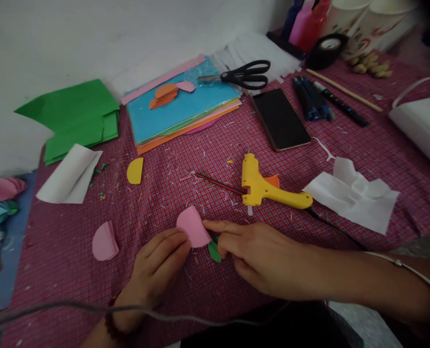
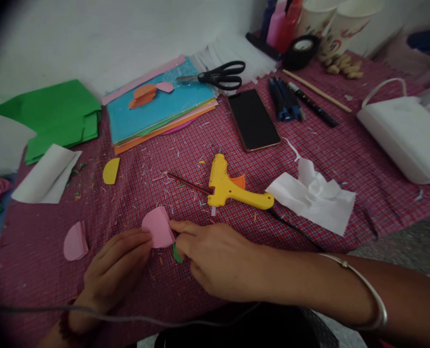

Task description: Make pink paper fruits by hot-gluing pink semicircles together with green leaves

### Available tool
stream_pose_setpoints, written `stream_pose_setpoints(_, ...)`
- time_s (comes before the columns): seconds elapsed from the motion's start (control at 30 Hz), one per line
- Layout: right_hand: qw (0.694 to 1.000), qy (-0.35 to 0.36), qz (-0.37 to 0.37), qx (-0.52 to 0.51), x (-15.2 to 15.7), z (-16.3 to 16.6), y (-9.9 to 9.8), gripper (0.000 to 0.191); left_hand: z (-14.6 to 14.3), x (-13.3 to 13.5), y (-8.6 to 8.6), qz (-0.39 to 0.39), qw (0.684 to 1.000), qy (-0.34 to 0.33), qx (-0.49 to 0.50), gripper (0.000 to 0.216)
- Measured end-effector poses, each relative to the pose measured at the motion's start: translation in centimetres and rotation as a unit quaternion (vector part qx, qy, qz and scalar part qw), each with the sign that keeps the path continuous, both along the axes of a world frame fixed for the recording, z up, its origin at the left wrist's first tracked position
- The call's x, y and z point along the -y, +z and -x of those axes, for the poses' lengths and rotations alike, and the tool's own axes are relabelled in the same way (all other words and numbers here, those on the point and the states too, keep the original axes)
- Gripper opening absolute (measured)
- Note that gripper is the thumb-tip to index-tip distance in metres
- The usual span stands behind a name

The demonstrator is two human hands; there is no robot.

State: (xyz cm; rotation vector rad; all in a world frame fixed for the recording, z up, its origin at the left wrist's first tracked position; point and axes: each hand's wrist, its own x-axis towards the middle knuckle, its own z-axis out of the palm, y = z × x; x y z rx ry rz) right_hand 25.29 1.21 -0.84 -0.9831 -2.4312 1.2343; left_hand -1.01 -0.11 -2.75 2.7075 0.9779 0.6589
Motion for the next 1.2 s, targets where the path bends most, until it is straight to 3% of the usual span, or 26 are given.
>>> stream_pose_setpoints(1.2,1.000,0.015,0.000,-0.008,-0.29,-0.10,0.00,0.022,-0.54,-0.47,0.21,-0.023,0.998,-0.039,-0.031,0.025)
